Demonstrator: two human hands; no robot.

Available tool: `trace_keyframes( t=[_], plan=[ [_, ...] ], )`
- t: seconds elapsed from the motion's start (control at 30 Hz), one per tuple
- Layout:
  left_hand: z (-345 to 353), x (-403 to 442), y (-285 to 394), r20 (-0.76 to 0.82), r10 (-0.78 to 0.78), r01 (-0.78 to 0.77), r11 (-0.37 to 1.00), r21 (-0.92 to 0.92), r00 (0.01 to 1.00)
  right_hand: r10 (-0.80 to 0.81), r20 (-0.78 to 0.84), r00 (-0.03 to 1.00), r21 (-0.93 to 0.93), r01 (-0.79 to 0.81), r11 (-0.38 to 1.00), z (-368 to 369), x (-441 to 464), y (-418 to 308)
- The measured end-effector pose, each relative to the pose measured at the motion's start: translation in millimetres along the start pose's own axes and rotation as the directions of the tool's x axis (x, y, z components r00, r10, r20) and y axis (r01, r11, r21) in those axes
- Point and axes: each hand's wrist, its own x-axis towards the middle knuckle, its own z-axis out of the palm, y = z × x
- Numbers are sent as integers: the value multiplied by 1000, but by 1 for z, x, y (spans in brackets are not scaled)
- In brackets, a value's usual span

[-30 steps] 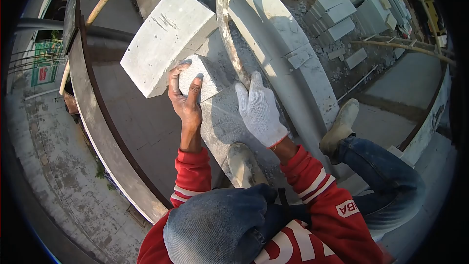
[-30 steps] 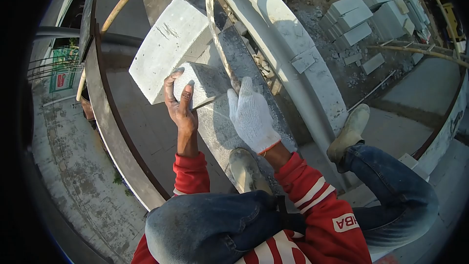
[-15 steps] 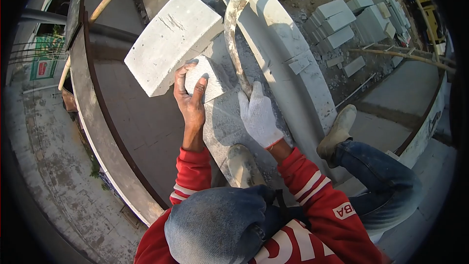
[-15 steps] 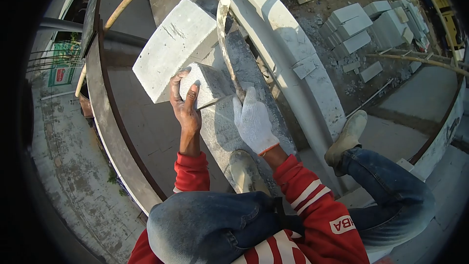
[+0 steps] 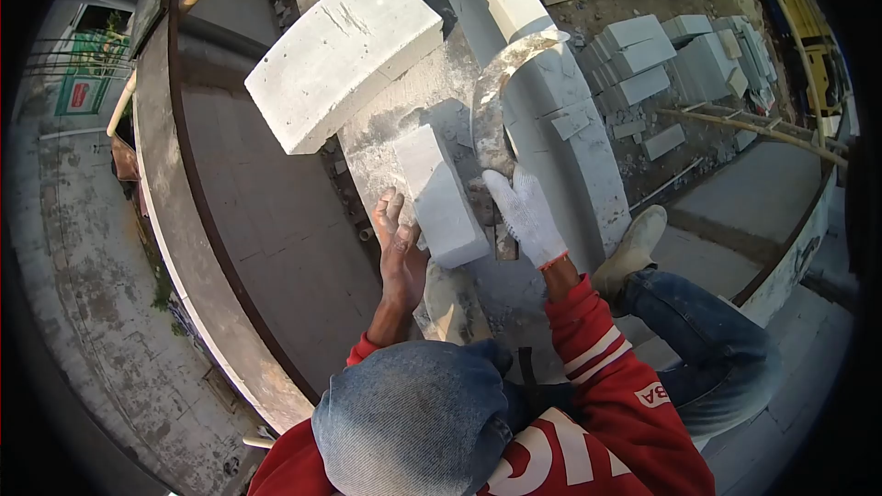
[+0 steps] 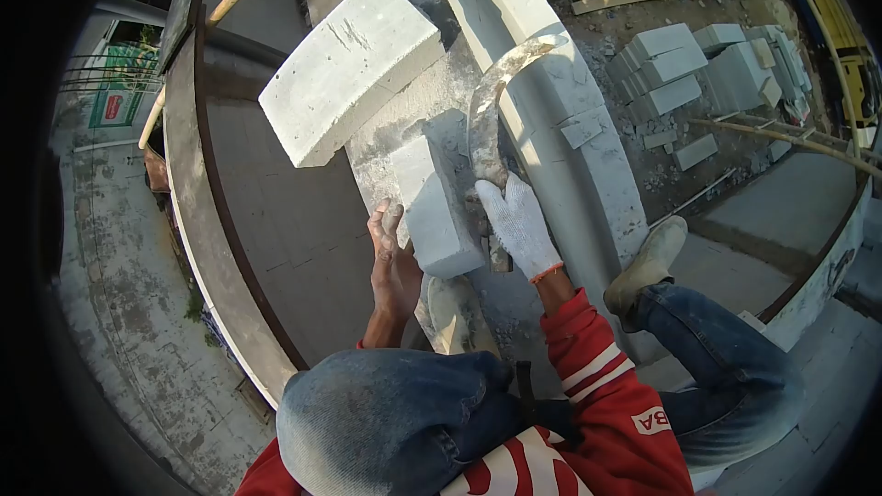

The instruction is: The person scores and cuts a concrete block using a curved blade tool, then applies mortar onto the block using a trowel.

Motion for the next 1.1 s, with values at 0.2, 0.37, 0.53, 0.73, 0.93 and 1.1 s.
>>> trace_keyframes(
  t=[0.2, 0.37, 0.53, 0.73, 0.93, 1.1],
  plan=[
    [16, 20, -18, -158, -265, 290, 943, 163, 951, -21, 12, 1000, -87, 22, 996, 2, -10, 6],
    [20, 27, -15, -185, -243, 260, 962, 79, 952, 24, 65, 998, 4, -24, 1000, 11, 1, 27],
    [40, 35, 14, -81, 138, -115, 964, 238, 987, -289, -37, 957, -166, 279, 946, 6, 2, -41],
    [16, 82, 74, 286, 452, -534, 747, 396, 845, -642, 12, 766, -369, 600, 710, 13, 33, -41],
    [-15, 99, 64, 166, 567, -530, 570, 629, 807, -119, -38, 992, -217, 108, 970, -3, 3, -43],
    [0, 97, 68, 313, 523, -570, 453, 685, 792, -555, 89, 827, -624, 480, 616, -16, -16, -37]
  ],
)
